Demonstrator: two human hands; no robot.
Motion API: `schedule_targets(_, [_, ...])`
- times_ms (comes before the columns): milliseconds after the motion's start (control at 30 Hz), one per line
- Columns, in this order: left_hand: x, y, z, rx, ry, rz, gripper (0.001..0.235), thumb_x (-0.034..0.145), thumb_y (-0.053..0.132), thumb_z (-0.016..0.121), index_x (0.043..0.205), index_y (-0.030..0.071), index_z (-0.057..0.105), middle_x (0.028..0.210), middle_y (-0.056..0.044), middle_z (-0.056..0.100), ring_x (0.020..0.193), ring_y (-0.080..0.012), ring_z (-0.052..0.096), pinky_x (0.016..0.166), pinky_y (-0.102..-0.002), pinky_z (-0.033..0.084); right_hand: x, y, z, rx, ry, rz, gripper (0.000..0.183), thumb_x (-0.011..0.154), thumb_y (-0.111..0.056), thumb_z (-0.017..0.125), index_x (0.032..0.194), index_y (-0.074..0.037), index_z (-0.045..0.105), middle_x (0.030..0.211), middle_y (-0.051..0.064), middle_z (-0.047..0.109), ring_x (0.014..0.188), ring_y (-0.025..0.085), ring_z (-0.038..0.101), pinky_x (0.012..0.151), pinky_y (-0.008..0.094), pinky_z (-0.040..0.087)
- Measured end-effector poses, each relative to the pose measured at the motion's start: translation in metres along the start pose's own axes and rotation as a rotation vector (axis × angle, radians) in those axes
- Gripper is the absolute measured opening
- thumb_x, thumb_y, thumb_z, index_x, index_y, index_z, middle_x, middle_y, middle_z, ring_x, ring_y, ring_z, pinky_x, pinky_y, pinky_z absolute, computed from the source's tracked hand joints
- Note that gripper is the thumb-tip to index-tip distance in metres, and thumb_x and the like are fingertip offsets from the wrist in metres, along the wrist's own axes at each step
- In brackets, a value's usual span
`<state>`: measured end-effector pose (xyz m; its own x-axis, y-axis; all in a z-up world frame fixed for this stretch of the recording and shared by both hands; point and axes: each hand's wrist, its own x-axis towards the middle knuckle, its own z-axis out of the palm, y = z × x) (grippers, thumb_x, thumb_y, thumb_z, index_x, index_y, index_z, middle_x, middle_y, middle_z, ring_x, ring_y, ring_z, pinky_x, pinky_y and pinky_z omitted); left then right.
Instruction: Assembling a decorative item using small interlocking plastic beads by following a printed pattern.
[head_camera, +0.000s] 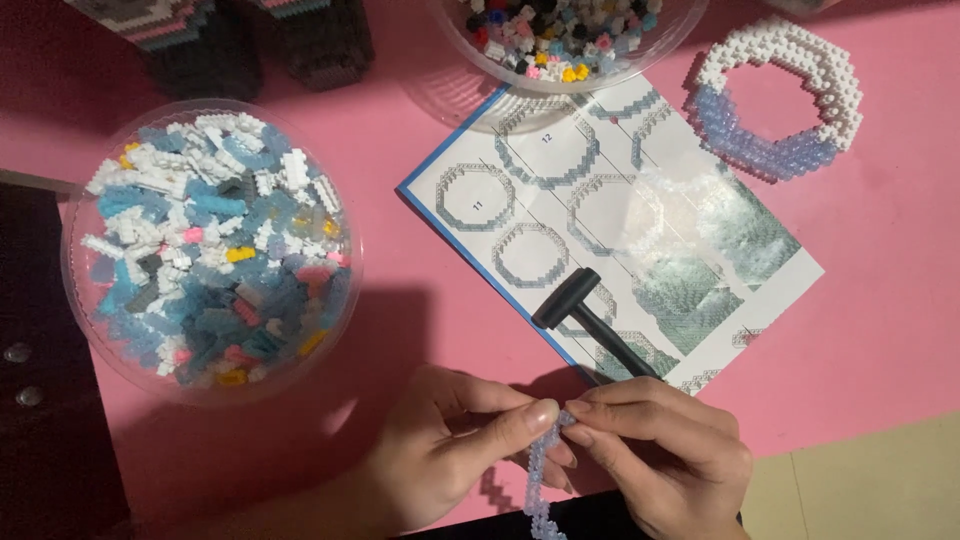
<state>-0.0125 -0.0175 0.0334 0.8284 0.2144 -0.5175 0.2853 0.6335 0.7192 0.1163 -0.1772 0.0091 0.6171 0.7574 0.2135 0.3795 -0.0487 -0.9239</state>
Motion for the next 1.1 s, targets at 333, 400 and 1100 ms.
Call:
schedule_targets(333, [0.001, 0.001, -0.001, 0.003, 0.053, 0.081, 0.02, 0.095, 0.011, 0.073, 0.093, -0.006, 0.084, 0.083, -0.024, 0.086, 0.07, -0.0309, 0.086, 0.068, -0.035, 0.075, 0.002, -0.003, 0.003, -0.016, 0.015, 0.036, 0.01, 0.077, -0.004, 0.083, 0.087, -0.002, 0.079, 0.083, 0.014, 0.08, 0.068, 0.017, 0.08, 0.065, 0.019, 0.065])
schedule_targets(400, [0.002, 0.004, -0.001, 0.005, 0.032, 0.113, 0.019, 0.096, 0.01, 0.072, 0.095, -0.006, 0.083, 0.084, -0.024, 0.085, 0.072, -0.031, 0.086, 0.068, -0.036, 0.076, 0.003, -0.003, 0.003, -0.028, 0.013, 0.04, 0.011, 0.077, -0.004, 0.083, 0.087, -0.002, 0.079, 0.083, 0.014, 0.08, 0.069, 0.017, 0.081, 0.066, 0.019, 0.065])
schedule_targets(1100, [0.001, 0.02, 0.001, 0.281, 0.026, 0.132, 0.026, 0.097, 0.017, 0.07, 0.084, 0.003, 0.087, 0.068, -0.008, 0.083, 0.057, -0.0077, 0.066, 0.052, -0.026, 0.05, 0.029, -0.039, -0.006, -0.328, -0.151, -0.067, 0.009, 0.087, -0.011, 0.073, 0.085, -0.005, 0.079, 0.086, 0.007, 0.082, 0.071, 0.011, 0.082, 0.066, 0.016, 0.068])
